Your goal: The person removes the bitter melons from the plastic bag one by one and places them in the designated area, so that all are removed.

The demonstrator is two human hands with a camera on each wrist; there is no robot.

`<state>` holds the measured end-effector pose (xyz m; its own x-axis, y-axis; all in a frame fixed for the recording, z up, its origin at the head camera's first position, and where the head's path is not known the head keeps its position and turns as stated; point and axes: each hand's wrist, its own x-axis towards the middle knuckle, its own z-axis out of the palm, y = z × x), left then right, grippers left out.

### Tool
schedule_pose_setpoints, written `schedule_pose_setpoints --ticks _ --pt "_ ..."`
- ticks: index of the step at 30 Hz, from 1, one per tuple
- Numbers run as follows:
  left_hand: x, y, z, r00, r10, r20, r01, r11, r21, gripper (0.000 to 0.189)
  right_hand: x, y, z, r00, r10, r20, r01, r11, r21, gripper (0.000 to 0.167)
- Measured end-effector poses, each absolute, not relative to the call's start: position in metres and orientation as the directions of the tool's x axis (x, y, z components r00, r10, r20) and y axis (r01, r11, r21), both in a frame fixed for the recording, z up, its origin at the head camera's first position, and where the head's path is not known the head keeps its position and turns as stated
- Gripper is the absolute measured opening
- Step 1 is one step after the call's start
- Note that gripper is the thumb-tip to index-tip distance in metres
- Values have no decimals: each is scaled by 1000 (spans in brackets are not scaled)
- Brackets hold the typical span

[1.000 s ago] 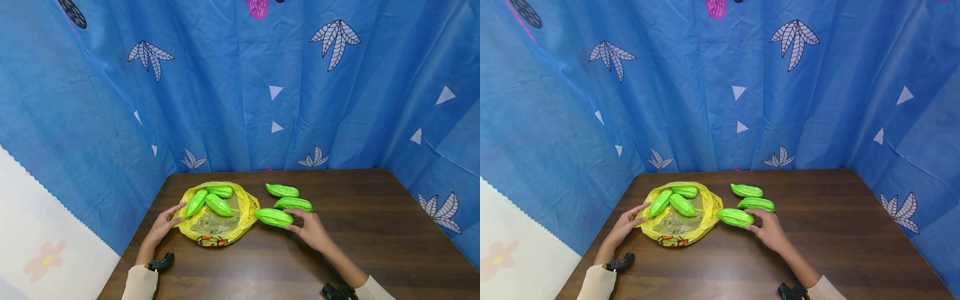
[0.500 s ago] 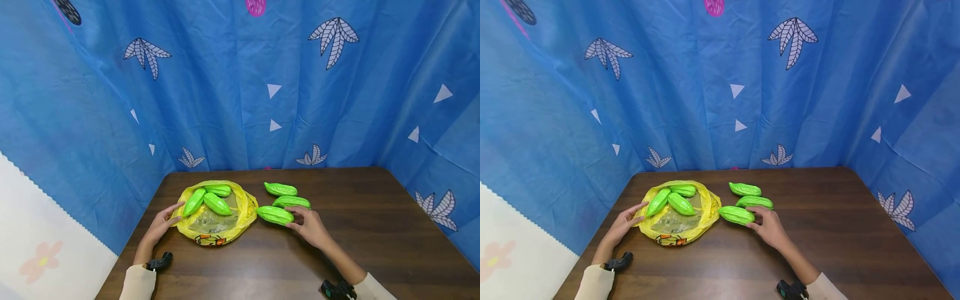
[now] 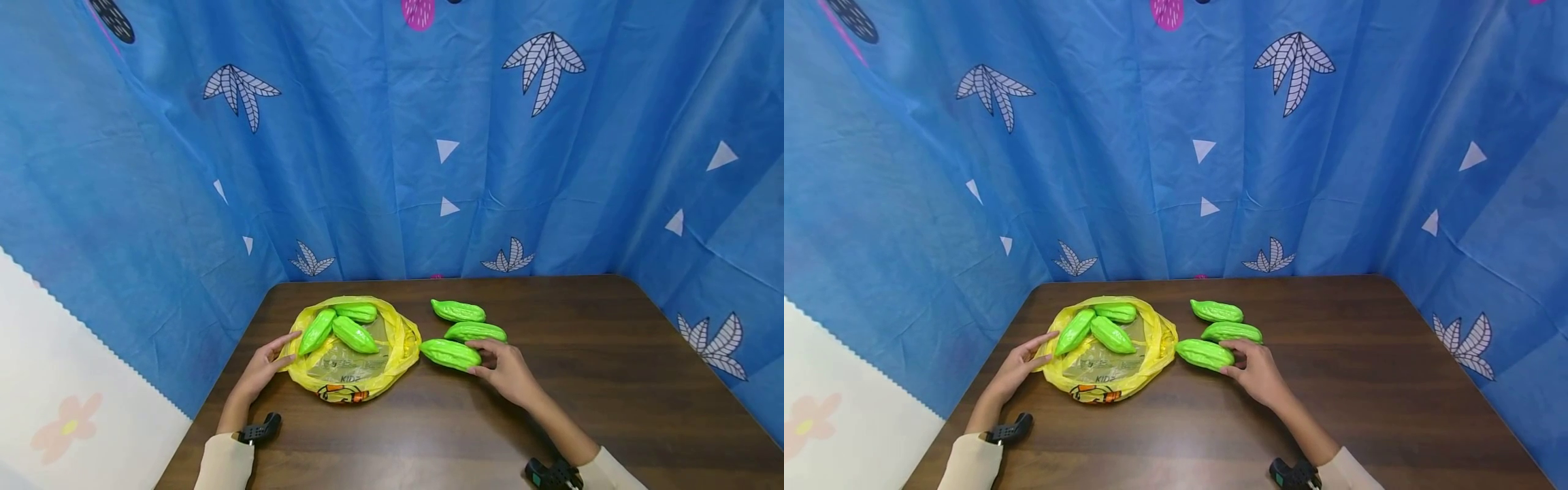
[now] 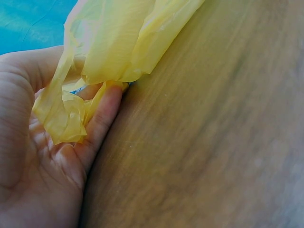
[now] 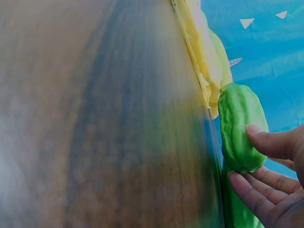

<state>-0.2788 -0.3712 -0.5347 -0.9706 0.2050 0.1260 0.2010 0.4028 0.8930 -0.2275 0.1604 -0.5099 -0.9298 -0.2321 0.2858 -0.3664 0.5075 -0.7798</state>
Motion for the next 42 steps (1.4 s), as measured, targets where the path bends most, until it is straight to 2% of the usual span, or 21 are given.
schedule_pose_setpoints --ticks 34,42 --pt "-278 -371 -535 -973 198 120 191 394 899 55 -233 172 -508 -951 -171 256 -308 544 -781 44" --pt "-278 -371 -536 -974 196 116 186 393 901 55 -232 173 -507 -951 -165 262 -308 589 -747 42"
